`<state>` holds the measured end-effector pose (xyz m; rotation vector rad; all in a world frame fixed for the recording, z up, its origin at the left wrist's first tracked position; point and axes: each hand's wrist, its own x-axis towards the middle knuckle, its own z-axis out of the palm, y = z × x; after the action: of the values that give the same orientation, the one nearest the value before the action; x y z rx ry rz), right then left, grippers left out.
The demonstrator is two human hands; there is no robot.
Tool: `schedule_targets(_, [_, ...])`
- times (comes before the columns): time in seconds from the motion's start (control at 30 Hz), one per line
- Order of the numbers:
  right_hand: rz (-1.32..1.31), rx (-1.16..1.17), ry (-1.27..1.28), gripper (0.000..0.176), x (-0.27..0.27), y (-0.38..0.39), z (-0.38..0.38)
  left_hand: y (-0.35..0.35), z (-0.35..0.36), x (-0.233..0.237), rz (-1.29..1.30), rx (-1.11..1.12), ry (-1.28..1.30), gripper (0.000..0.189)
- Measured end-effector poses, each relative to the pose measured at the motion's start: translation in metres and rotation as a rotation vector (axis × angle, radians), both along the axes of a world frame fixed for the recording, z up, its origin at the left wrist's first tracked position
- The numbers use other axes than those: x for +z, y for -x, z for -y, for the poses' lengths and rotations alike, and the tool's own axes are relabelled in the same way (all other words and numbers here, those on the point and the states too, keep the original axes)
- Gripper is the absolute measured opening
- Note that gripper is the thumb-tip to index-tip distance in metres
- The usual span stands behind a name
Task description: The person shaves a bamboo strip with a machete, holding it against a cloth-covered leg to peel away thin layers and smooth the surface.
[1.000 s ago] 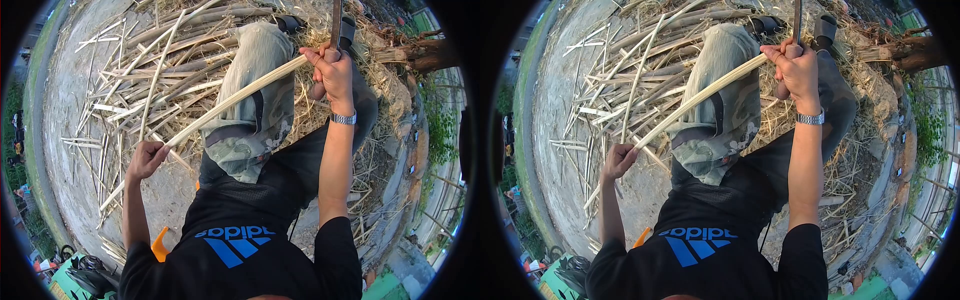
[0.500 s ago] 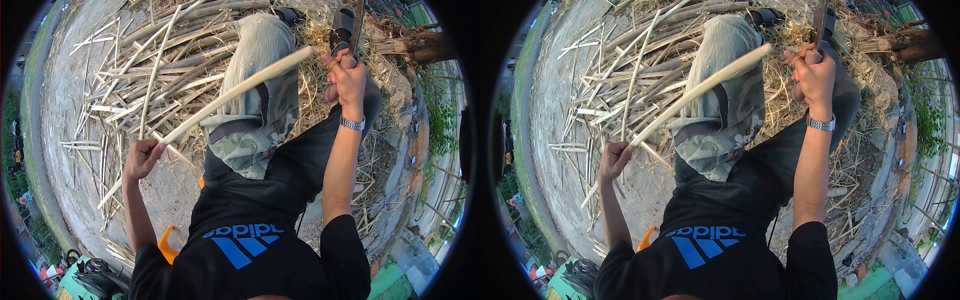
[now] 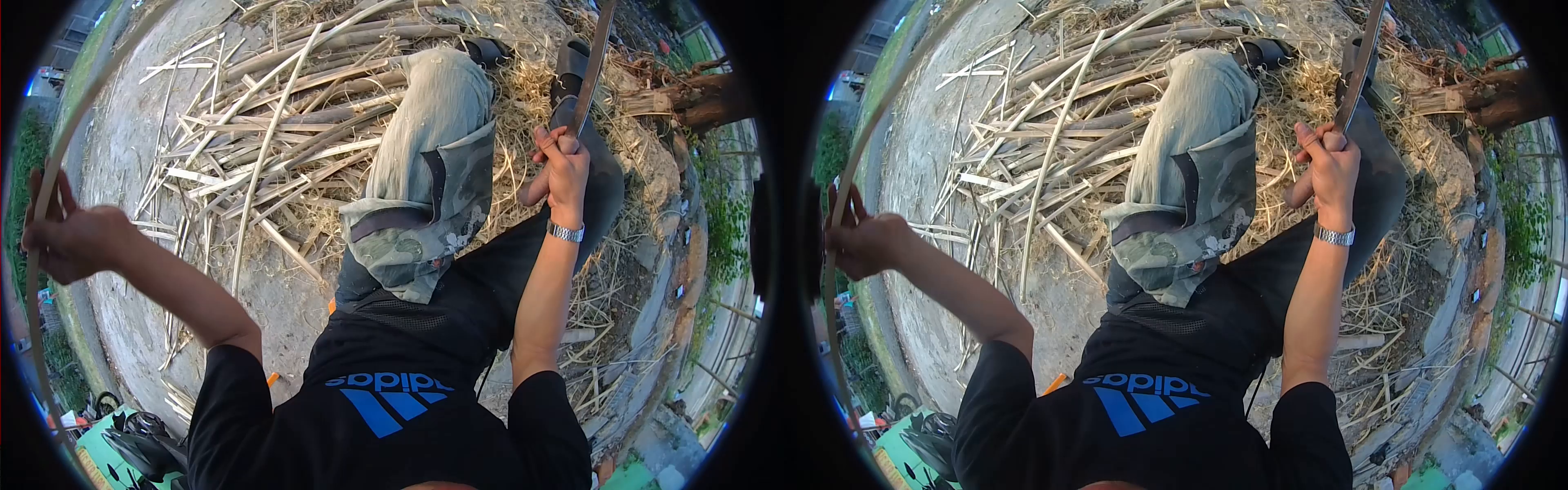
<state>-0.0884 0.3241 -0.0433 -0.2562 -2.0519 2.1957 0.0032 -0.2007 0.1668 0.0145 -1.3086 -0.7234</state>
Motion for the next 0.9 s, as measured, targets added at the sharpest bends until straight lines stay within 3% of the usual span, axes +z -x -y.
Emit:
schedule_targets(0.13, [-0.01,0.087,0.131,0.029,-0.009,-0.016,0.012,0.046,-0.117,-0.026,0.006,-0.454,-0.333,0.044])
schedule_targets(0.23, [-0.084,0.173,0.297,0.03,-0.006,-0.023,0.029,0.05,-0.181,-0.095,0.082,-1.106,-0.588,0.042])
schedule_targets(0.27, [-0.155,0.196,0.329,0.029,0.0,-0.023,0.034,0.044,-0.209,-0.114,0.182,-1.213,-0.555,0.04])
schedule_targets(0.3, [-0.222,0.218,0.36,0.028,0.004,-0.023,0.036,0.037,-0.234,-0.132,0.229,-1.31,-0.698,0.04])
schedule_targets(0.37, [-0.276,0.246,0.358,0.026,0.001,-0.021,0.033,0.021,-0.273,-0.158,0.358,-1.408,-0.876,0.038])
schedule_targets(0.43, [-0.315,0.253,0.57,0.024,0.007,-0.022,0.036,0.006,-0.296,-0.181,0.441,-1.442,-1.031,0.038])
schedule_targets(0.57, [-0.185,0.002,0.606,0.018,0.014,-0.025,0.033,-0.013,-0.315,-0.201,0.605,-1.528,-1.18,0.042])
schedule_targets(0.63, [-0.17,-0.011,0.605,0.02,0.007,-0.021,0.024,-0.017,-0.312,-0.19,0.66,-1.565,-1.252,0.042])
schedule_targets(0.7, [-0.148,-0.061,0.629,0.024,0.003,-0.016,0.017,-0.025,-0.288,-0.161,1.101,-1.935,-1.544,0.036])
schedule_targets(0.73, [-0.116,-0.116,0.628,0.022,0.008,-0.015,0.016,-0.036,-0.273,-0.148,1.1,-1.934,-1.55,0.036])
schedule_targets(0.8, [-0.111,-0.149,0.624,0.022,0.011,-0.008,0.013,-0.057,-0.24,-0.132,1.324,-1.518,-0.348,0.041])
schedule_targets(0.83, [-0.098,-0.184,0.624,0.022,0.012,-0.007,0.012,-0.049,-0.224,-0.137,1.186,-1.07,0.135,0.043])
schedule_targets(0.87, [-0.091,-0.182,0.611,0.022,0.012,-0.005,0.01,-0.037,-0.208,-0.141,0.983,-0.595,0.564,0.046])
schedule_targets(0.9, [-0.09,-0.191,0.619,0.022,0.013,-0.004,0.011,-0.027,-0.196,-0.136,1.065,-0.374,0.614,0.043])
